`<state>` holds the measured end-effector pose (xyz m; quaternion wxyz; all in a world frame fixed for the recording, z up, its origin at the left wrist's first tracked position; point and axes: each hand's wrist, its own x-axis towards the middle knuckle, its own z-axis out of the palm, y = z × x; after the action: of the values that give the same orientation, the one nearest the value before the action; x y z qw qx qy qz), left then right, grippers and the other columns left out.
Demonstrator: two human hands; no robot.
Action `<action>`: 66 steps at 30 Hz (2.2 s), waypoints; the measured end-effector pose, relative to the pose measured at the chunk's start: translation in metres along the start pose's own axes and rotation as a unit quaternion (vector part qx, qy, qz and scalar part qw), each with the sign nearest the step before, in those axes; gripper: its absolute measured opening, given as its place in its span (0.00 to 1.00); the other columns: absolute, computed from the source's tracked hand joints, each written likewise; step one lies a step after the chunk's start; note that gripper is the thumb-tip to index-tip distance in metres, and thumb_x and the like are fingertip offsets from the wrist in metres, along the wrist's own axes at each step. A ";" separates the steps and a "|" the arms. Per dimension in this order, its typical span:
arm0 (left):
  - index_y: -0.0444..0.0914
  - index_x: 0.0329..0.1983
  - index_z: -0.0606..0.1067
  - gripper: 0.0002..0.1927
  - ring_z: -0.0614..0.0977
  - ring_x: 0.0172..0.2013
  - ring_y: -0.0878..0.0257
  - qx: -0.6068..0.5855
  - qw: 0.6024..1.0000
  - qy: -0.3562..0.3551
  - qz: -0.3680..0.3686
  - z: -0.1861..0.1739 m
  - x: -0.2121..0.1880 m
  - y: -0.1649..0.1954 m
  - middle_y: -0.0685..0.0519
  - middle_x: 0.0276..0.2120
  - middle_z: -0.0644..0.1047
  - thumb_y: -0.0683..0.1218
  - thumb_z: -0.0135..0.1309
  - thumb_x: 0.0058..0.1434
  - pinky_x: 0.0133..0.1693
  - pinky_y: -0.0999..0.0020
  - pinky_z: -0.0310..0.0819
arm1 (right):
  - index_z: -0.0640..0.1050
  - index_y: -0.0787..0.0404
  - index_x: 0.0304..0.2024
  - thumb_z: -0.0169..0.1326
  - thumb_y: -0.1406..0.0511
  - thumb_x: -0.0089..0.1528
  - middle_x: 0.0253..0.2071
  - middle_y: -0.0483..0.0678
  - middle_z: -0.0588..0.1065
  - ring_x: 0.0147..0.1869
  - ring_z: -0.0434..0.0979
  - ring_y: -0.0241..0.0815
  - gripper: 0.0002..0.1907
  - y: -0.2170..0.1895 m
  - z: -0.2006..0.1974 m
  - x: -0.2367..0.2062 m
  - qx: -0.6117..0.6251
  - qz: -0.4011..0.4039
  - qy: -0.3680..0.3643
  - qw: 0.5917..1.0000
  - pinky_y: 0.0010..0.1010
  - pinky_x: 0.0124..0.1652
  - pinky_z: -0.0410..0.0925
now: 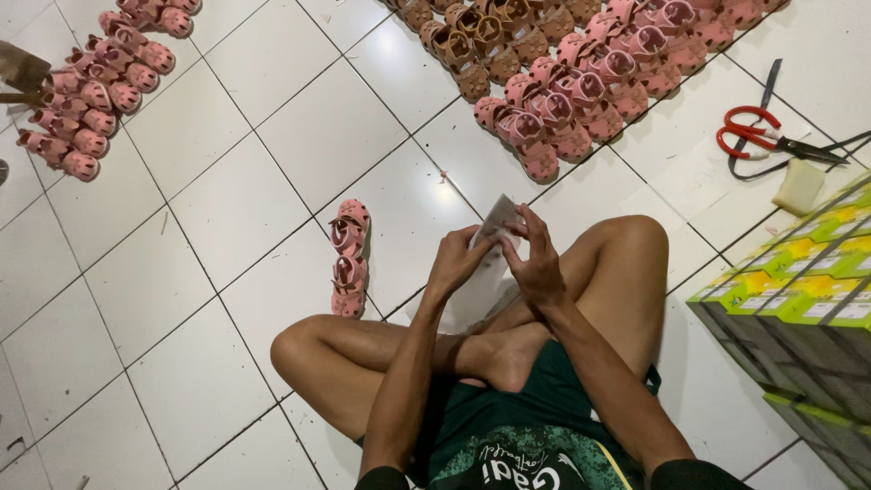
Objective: The person sits on the floor and applies small adhesive labels to the inside of pink children's sandals. They peel labels from a sheet, press them onto the insole of each sandal, and place the finished sandals in a row. The person also uses scissors to trim a label on one sandal.
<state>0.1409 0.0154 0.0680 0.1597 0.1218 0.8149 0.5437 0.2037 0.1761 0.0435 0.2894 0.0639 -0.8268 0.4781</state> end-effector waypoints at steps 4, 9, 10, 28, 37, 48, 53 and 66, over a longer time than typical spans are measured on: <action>0.34 0.43 0.83 0.16 0.68 0.23 0.69 0.022 1.000 -0.011 -0.009 -0.001 -0.001 -0.001 0.51 0.20 0.74 0.52 0.57 0.66 0.27 0.66 0.65 | 0.58 0.63 0.73 0.62 0.75 0.62 0.64 0.56 0.70 0.56 0.82 0.45 0.40 0.006 0.003 -0.004 -0.009 0.004 -0.002 1.000 0.33 0.53 0.76; 0.36 0.46 0.82 0.16 0.70 0.24 0.70 0.004 1.000 -0.007 0.004 -0.001 0.001 -0.002 0.52 0.22 0.77 0.52 0.54 0.67 0.27 0.67 0.67 | 0.59 0.63 0.71 0.63 0.75 0.62 0.62 0.56 0.70 0.53 0.82 0.43 0.39 0.012 0.007 -0.007 -0.029 -0.008 0.016 0.999 0.31 0.49 0.77; 0.36 0.47 0.83 0.16 0.69 0.24 0.68 0.013 1.000 -0.009 -0.008 0.000 0.001 -0.003 0.50 0.22 0.76 0.51 0.54 0.67 0.28 0.66 0.67 | 0.59 0.63 0.71 0.64 0.75 0.62 0.62 0.56 0.70 0.53 0.82 0.43 0.39 0.013 0.007 -0.008 -0.027 -0.005 0.022 0.999 0.30 0.49 0.77; 0.34 0.43 0.82 0.20 0.83 0.26 0.61 0.014 0.996 0.084 -0.012 0.011 0.007 0.005 0.44 0.27 0.83 0.56 0.56 0.64 0.32 0.62 0.75 | 0.61 0.61 0.68 0.63 0.78 0.62 0.61 0.56 0.66 0.51 0.81 0.40 0.37 0.015 0.010 -0.013 0.020 -0.036 0.049 0.998 0.28 0.51 0.76; 0.28 0.60 0.72 0.35 0.78 0.53 0.42 0.124 0.983 0.112 0.073 0.026 0.035 -0.055 0.34 0.53 0.77 0.58 0.64 0.61 0.53 0.52 0.72 | 0.62 0.67 0.67 0.58 0.72 0.68 0.56 0.51 0.72 0.46 0.77 0.35 0.28 0.045 -0.008 -0.009 0.232 0.178 0.112 0.950 0.26 0.47 0.74; 0.26 0.61 0.64 0.43 0.71 0.59 0.31 0.401 0.815 0.387 -0.160 -0.136 -0.057 -0.147 0.29 0.58 0.69 0.56 0.65 0.51 0.55 0.36 0.64 | 0.70 0.63 0.60 0.58 0.67 0.67 0.44 0.47 0.76 0.39 0.76 0.33 0.20 0.055 -0.003 0.007 0.419 0.377 0.076 0.823 0.24 0.38 0.72; 0.32 0.58 0.69 0.31 0.80 0.51 0.39 0.339 0.860 0.222 -0.311 -0.156 -0.066 -0.151 0.37 0.52 0.77 0.56 0.62 0.60 0.51 0.44 0.75 | 0.71 0.62 0.60 0.57 0.65 0.68 0.45 0.47 0.76 0.42 0.76 0.34 0.19 0.053 0.007 0.008 0.458 0.395 0.010 0.797 0.27 0.41 0.72; 0.43 0.51 0.77 0.20 0.77 0.57 0.46 0.305 0.918 0.077 0.241 -0.058 -0.069 -0.023 0.44 0.54 0.75 0.38 0.61 0.54 0.58 0.50 0.71 | 0.66 0.57 0.62 0.52 0.60 0.67 0.54 0.47 0.71 0.54 0.74 0.44 0.23 0.068 0.019 -0.023 0.425 0.435 0.066 0.791 0.43 0.50 0.75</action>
<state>0.1815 -0.0680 0.0767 -0.0849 0.3153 0.8969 0.2982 0.1880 0.1929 -0.0274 0.0483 -0.2170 -0.4598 0.8597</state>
